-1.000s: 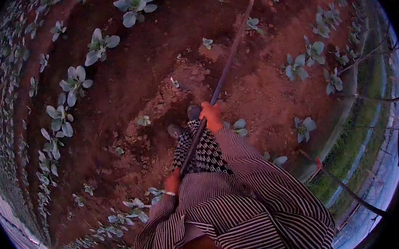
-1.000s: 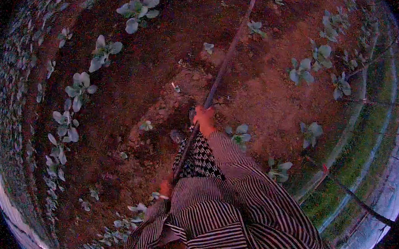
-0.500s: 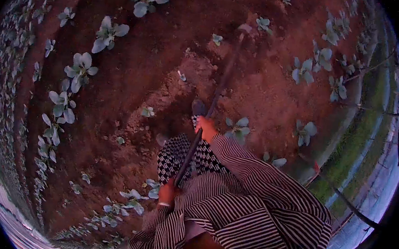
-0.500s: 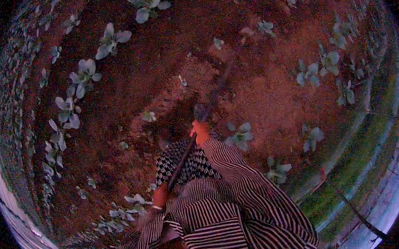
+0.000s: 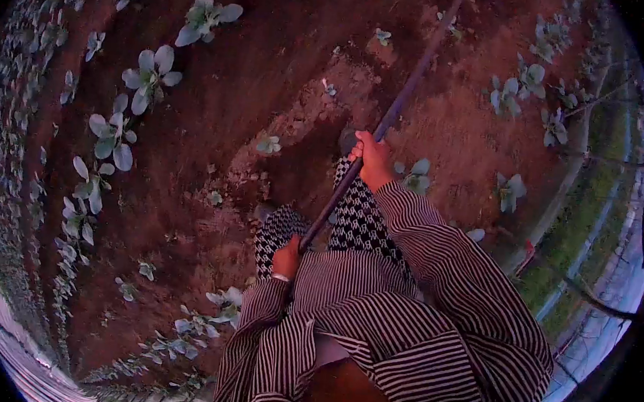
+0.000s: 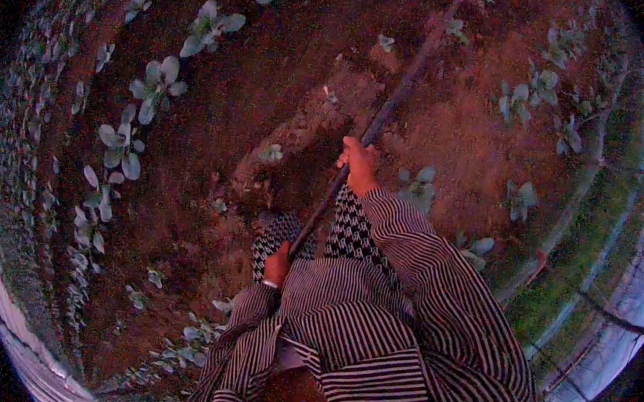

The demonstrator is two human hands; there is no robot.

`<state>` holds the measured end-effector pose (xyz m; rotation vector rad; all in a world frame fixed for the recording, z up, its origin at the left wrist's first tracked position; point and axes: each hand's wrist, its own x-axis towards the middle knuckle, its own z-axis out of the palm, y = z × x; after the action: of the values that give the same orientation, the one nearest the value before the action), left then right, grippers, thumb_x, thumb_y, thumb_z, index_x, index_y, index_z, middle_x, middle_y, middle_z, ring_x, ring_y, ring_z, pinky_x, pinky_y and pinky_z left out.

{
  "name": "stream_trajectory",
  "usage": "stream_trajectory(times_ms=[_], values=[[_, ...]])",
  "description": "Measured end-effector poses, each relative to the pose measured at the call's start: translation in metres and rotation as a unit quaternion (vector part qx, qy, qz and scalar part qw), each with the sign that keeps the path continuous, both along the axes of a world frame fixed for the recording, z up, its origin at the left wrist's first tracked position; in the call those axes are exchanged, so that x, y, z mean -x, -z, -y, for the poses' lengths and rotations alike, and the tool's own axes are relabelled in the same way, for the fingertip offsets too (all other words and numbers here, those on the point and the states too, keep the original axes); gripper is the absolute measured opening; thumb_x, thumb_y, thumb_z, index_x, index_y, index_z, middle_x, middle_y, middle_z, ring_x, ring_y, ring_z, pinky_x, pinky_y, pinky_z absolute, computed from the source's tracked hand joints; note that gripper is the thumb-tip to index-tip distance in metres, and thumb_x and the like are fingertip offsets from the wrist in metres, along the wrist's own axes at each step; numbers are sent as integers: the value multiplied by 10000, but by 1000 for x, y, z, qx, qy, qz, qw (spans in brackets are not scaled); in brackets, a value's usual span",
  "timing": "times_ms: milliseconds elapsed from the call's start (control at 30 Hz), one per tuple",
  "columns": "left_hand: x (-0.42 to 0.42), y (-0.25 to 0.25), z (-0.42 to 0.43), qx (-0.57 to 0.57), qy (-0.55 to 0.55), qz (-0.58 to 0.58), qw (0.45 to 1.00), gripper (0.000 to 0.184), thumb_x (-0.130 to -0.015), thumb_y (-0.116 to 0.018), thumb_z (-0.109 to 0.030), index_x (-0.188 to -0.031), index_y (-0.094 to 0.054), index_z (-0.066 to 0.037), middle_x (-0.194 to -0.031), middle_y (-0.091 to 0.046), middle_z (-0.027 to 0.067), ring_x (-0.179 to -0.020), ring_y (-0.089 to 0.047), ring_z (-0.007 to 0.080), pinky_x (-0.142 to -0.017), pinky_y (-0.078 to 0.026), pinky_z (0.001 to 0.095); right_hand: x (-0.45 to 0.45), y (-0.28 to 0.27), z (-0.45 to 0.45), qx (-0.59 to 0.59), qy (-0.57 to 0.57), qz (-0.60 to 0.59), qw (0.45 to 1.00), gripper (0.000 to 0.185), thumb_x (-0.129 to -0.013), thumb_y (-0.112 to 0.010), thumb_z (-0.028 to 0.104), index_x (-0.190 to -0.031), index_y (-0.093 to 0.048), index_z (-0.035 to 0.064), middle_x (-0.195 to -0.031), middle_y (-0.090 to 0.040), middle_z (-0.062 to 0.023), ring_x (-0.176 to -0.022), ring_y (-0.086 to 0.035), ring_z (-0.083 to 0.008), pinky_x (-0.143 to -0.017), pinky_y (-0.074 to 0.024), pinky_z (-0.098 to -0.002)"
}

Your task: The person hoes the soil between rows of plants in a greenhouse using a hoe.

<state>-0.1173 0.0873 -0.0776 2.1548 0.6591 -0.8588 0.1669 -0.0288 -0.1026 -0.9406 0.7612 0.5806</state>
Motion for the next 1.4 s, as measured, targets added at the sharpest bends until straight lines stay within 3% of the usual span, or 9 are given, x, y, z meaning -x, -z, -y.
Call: stream_trajectory(times_ms=[200, 267, 467, 600, 733, 967, 1067, 1233, 1400], values=[[85, -31, -58, 17, -55, -11, 998, 285, -705, -520, -161, -975, -452, -103, -659, -546, 198, -604, -537, 370, -495, -396, 449, 102, 14, -85, 186, -44, -23, 981, 202, -693, -557, 84, -675, -363, 33, -470, -391, -66, -351, -393, -179, -332, -346, -325], [111, -49, -69, 3, -60, -53, 997, 252, -694, -532, -182, -913, -457, -84, -672, -549, 202, -631, -539, 374, -502, -396, 460, 157, 100, -81, 81, -40, -4, 996, 172, -695, -550, 83, -654, -394, 24, -458, -394, -66, -350, -398, -185, -324, -344, -327], [190, -86, -76, -17, -59, -63, 996, 246, -688, -543, -226, -862, -477, -65, -632, -549, 186, -573, -537, 370, -489, -410, 469, 297, 196, -65, 119, -222, 307, 918, 157, -703, -534, 102, -611, -426, 33, -439, -389, -57, -348, -398, -182, -325, -342, -325], [211, -90, -90, -28, -38, -65, 997, 262, -681, -550, -248, -869, -465, -85, -591, -539, 179, -546, -532, 363, -470, -405, 458, 264, 63, -108, 107, -39, -188, 975, 181, -699, -537, 110, -599, -396, 55, -445, -381, -51, -353, -396, -171, -331, -344, -325], [207, -59, -95, 5, -97, -15, 995, 294, -644, -573, -249, -889, -462, -130, -608, -546, 173, -556, -530, 367, -471, -402, 458, 219, 14, -107, 5, -37, -205, 978, 167, -726, -576, 119, -739, -418, 66, -586, -413, -40, -430, -411, -157, -389, -392, -303], [132, -39, -82, 78, -90, -37, 992, 317, -631, -558, -194, -909, -460, -79, -717, -553, 200, -650, -533, 377, -548, -411, 454, 175, 94, -92, 106, -62, 59, 991, 164, -682, -551, 97, -657, -431, -12, -517, -472, -99, -374, -438, -189, -334, -375, -320], [146, -31, -67, 103, -62, -38, 992, 305, -631, -561, -196, -886, -479, -52, -717, -554, 199, -650, -533, 378, -555, -422, 437, 167, 81, -98, 268, -204, -112, 935, 167, -696, -547, 109, -661, -453, -25, -529, -498, -124, -393, -458, -211, -333, -363, -344], [178, -94, -88, 47, -99, -172, 979, 269, -635, -551, -215, -828, -476, -43, -682, -548, 198, -642, -534, 370, -547, -419, 439, 255, 94, -101, 89, -128, -143, 977, 181, -699, -550, 125, -582, -452, 27, -444, -404, -75, -371, -418, -191, -360, -356, -337], [219, -105, -114, 10, -70, -40, 997, 245, -647, -542, -213, -845, -464, -91, -650, -539, 208, -613, -528, 386, -516, -404, 466, 280, 76, -108, -82, -39, -115, 989, 190, -717, -544, 148, -600, -429, 52, -430, -365, -48, -367, -397, -177, -373, -359, -330]])
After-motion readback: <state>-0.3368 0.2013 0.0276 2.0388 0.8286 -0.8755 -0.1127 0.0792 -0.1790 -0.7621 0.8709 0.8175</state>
